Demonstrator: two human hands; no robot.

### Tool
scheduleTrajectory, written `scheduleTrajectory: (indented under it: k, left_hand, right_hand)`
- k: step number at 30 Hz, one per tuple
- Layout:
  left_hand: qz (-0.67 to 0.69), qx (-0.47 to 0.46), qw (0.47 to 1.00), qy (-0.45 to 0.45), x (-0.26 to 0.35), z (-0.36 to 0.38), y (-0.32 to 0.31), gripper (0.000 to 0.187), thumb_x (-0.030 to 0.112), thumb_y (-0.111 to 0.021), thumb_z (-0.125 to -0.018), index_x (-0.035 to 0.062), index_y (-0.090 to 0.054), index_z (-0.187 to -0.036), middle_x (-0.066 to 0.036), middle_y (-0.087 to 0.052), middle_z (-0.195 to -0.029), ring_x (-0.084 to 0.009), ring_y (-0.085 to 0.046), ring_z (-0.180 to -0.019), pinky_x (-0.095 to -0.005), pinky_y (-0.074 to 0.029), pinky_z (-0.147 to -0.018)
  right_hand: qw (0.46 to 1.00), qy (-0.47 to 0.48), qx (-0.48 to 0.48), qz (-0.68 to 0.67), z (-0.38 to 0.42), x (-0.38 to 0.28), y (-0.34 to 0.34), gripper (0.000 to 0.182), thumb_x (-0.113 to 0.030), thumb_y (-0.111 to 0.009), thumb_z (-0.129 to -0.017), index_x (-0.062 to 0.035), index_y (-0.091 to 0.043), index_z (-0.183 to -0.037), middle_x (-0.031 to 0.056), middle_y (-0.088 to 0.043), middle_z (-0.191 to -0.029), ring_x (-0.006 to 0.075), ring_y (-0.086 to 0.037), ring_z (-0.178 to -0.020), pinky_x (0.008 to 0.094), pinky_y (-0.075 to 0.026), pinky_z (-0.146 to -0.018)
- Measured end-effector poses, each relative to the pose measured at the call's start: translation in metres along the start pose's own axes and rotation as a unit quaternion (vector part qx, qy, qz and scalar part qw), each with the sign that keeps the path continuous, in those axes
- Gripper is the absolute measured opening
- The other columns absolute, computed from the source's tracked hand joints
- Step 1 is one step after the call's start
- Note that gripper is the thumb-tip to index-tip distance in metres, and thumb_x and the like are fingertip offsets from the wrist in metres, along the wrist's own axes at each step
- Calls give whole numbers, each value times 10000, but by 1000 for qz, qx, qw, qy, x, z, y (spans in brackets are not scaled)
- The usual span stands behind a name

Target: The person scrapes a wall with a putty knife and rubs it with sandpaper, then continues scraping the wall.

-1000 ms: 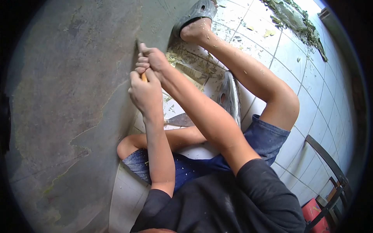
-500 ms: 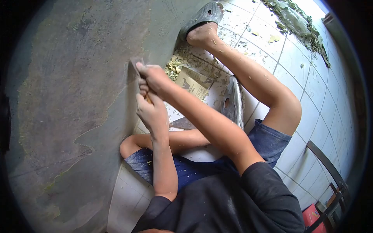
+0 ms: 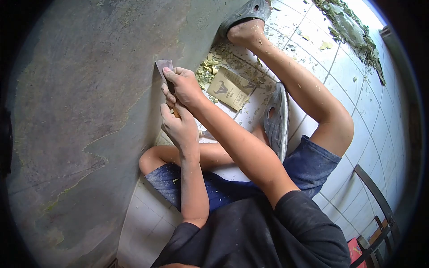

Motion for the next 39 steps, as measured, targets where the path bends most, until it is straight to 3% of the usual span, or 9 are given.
scheduleTrajectory:
  k: [8, 15, 19, 22, 30, 32, 36, 39]
  left_hand:
    - [19, 6, 1000, -16, -1, -15, -12, 232, 177, -583, -977, -48, -549, -932, -298, -661, -853, -495, -666, -867, -532, -492, -709]
    - [38, 18, 995, -89, 18, -20, -18, 215, 198, -584, -985, 1, -507, -950, -310, -663, -839, -512, -668, -854, -543, -515, -667]
    - [24, 15, 1000, 5, -4, 2, -15, 247, 201, -556, -1000, -42, -520, -973, -324, -650, -892, -532, -641, -897, -552, -485, -728]
    - [24, 20, 999, 24, -13, 8, -14, 257, 211, -554, -1006, -41, -512, -980, -326, -647, -898, -534, -638, -903, -556, -481, -728]
    - [32, 28, 999, 9, 1, -10, -24, 213, 196, -563, -996, -14, -527, -978, -288, -667, -894, -505, -662, -892, -528, -501, -720]
    - [43, 9, 997, -71, 21, -32, -19, 184, 176, -583, -972, -1, -539, -946, -256, -677, -866, -486, -672, -880, -522, -505, -715]
    - [19, 11, 995, -96, 43, -41, -21, 145, 136, -593, -955, 4, -536, -946, -255, -670, -849, -489, -671, -883, -519, -507, -700]
    - [31, 24, 998, -49, 26, -23, -24, 138, 137, -571, -968, 6, -528, -975, -268, -662, -882, -496, -667, -893, -530, -505, -707]
  right_hand:
    - [1000, 11, -1, 11, -9, -15, 0, 286, -304, -593, -1055, -90, -486, -899, 54, -528, -620, 124, -407, -426, 297, -342, -425]
    - [999, 27, -9, 19, -10, -36, -3, 293, -309, -603, -1051, -92, -502, -882, 46, -534, -624, 119, -406, -427, 290, -338, -417]
    - [999, -21, -13, 29, -2, -10, 3, 313, -304, -606, -1050, -90, -474, -864, 41, -535, -593, 110, -389, -382, 275, -319, -379]
    - [998, -42, -40, 16, -1, 0, 4, 311, -299, -600, -1052, -84, -473, -867, 41, -529, -588, 108, -380, -378, 269, -317, -376]
    - [997, -31, -69, 22, -13, -18, 7, 315, -301, -612, -1045, -79, -489, -859, 54, -526, -615, 123, -395, -412, 294, -330, -398]
    - [993, 12, -83, -79, -24, -37, -3, 307, -321, -598, -1052, -91, -475, -891, 47, -521, -648, 121, -389, -448, 295, -345, -430]
    - [993, 27, -95, -64, -26, -66, -15, 288, -333, -576, -1063, -105, -465, -926, 48, -518, -660, 129, -380, -452, 300, -346, -436]
    - [998, 0, -67, -7, -12, -47, -11, 310, -347, -576, -1060, -114, -505, -869, 13, -506, -629, 91, -358, -417, 254, -325, -396]
Point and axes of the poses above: each hand's wrist, its own z-axis away from the middle knuckle, its own y-axis out of the back of the hand, x = y × z, the point moved 3 cm from there along -z, towards the middle knuckle
